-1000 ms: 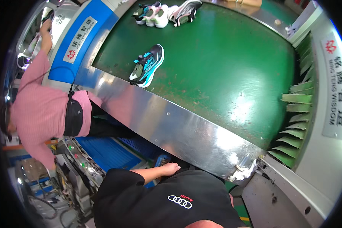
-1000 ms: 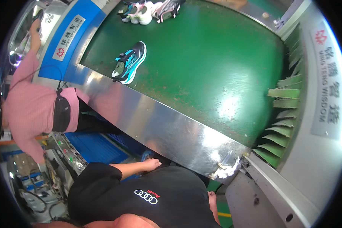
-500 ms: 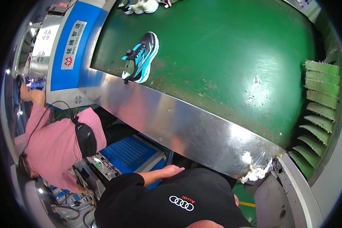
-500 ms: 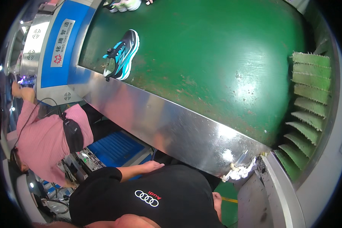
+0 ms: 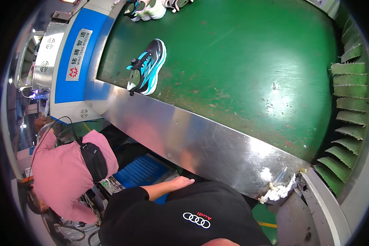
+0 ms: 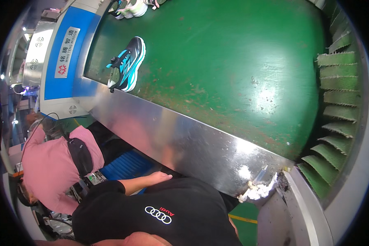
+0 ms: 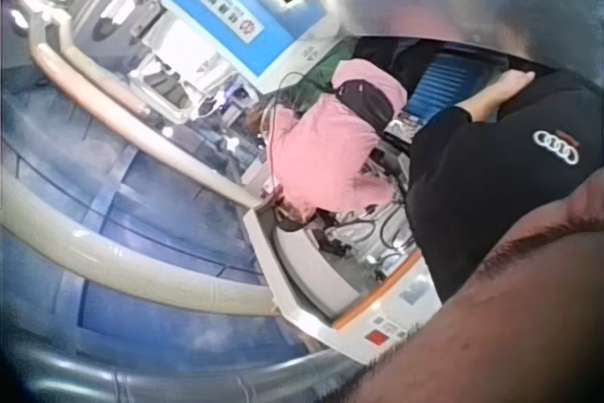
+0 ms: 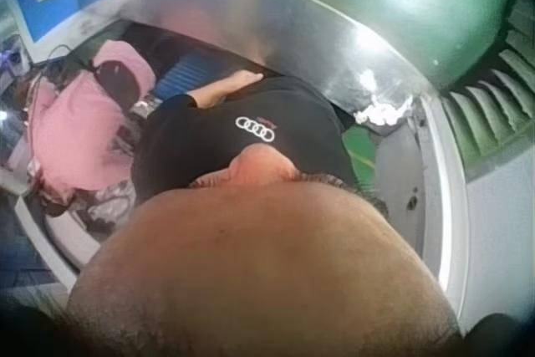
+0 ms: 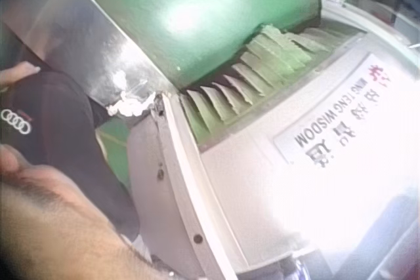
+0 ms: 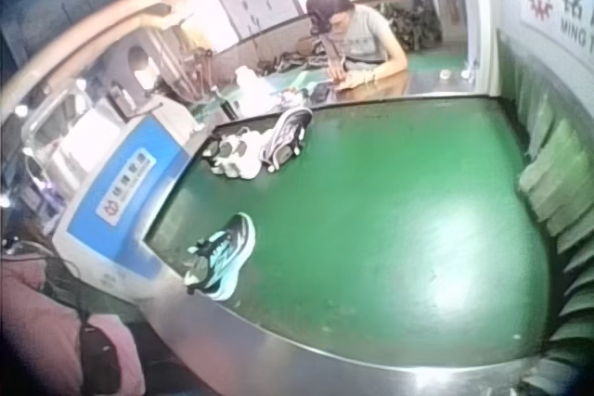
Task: The person glues shoes by taking them from a conveyor belt, applying glue along the seams using a syringe, pressing the edges by hand, and setting them back on the conveyor belt.
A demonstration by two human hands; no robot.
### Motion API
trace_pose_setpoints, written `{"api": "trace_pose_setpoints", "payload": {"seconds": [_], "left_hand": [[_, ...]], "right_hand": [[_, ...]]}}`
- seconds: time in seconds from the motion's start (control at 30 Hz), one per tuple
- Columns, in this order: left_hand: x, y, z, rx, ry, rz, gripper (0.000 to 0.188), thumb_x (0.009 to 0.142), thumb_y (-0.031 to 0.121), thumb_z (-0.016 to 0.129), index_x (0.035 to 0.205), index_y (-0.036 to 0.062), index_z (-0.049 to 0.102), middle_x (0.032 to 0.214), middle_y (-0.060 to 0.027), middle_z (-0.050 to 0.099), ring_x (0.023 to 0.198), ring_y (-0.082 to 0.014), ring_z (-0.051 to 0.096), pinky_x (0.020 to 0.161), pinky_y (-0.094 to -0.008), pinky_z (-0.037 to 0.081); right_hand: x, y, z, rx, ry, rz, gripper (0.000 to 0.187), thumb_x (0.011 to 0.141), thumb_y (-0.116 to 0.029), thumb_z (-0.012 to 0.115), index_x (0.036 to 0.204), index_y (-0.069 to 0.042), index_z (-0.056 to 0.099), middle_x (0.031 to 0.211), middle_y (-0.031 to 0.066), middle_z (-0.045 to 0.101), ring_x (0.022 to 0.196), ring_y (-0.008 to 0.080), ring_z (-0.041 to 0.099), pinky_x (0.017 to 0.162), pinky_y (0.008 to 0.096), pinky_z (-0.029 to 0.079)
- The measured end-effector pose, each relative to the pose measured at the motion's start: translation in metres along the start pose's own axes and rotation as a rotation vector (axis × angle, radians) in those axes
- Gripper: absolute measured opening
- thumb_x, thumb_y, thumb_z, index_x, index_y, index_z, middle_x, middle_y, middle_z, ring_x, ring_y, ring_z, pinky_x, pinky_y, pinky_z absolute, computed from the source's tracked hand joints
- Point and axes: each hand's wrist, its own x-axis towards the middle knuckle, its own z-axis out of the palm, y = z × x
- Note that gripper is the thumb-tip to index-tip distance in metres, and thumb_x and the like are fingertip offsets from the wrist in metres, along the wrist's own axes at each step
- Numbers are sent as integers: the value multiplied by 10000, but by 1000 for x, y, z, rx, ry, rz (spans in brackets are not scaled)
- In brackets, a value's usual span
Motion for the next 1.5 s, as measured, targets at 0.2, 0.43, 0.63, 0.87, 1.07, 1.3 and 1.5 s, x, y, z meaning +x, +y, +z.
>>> {"api": "trace_pose_setpoints", "payload": {"seconds": [0.2,0.43,0.63,0.87,1.07,1.3,1.5], "left_hand": [[35,-26,-12,287,0,191,602,931,539,372,1032,21,660,1079,-204,631,1022,-356,586,912,-412,432],[70,-54,-28,366,-7,205,529,953,465,358,1070,36,645,1190,-195,578,1109,-364,531,975,-399,382],[54,-68,-64,627,107,451,402,922,392,476,936,35,660,999,-180,643,985,-352,589,888,-411,442],[-15,-36,-96,-223,187,703,184,853,115,596,703,7,592,667,-91,636,588,-144,599,555,-247,491],[-17,-36,-211,-945,465,1101,328,947,333,509,1012,13,482,923,-110,558,797,-204,578,723,-298,483],[7,-27,-315,-1222,463,1000,486,940,445,476,1092,-16,465,1088,-169,524,1066,-301,538,926,-365,468],[34,-42,-395,-1022,249,1144,431,937,405,502,1031,-15,496,1066,-147,549,1073,-300,555,917,-357,482]], "right_hand": [[42,-1,-4,-429,-235,-24,130,776,-52,614,894,-13,651,761,65,656,695,133,613,631,275,500],[91,-33,9,-424,-214,42,101,781,-56,630,869,-13,656,735,39,666,661,116,613,593,267,484],[105,-45,49,-190,-45,-179,209,886,-180,615,748,-24,622,689,26,636,602,103,551,593,260,475],[37,-79,61,-279,134,-573,312,915,-288,573,747,-30,621,702,18,629,645,89,551,599,261,445],[-51,-110,62,-364,310,-941,191,849,-180,643,750,-19,615,693,51,600,646,127,549,611,280,442],[-79,-156,50,-928,1302,-1146,515,628,-215,792,1081,-81,588,1100,100,527,971,308,507,837,391,433],[-75,-162,37,-1073,1242,-891,814,540,-272,848,1259,-171,482,1197,82,488,1089,291,481,895,403,405]]}}
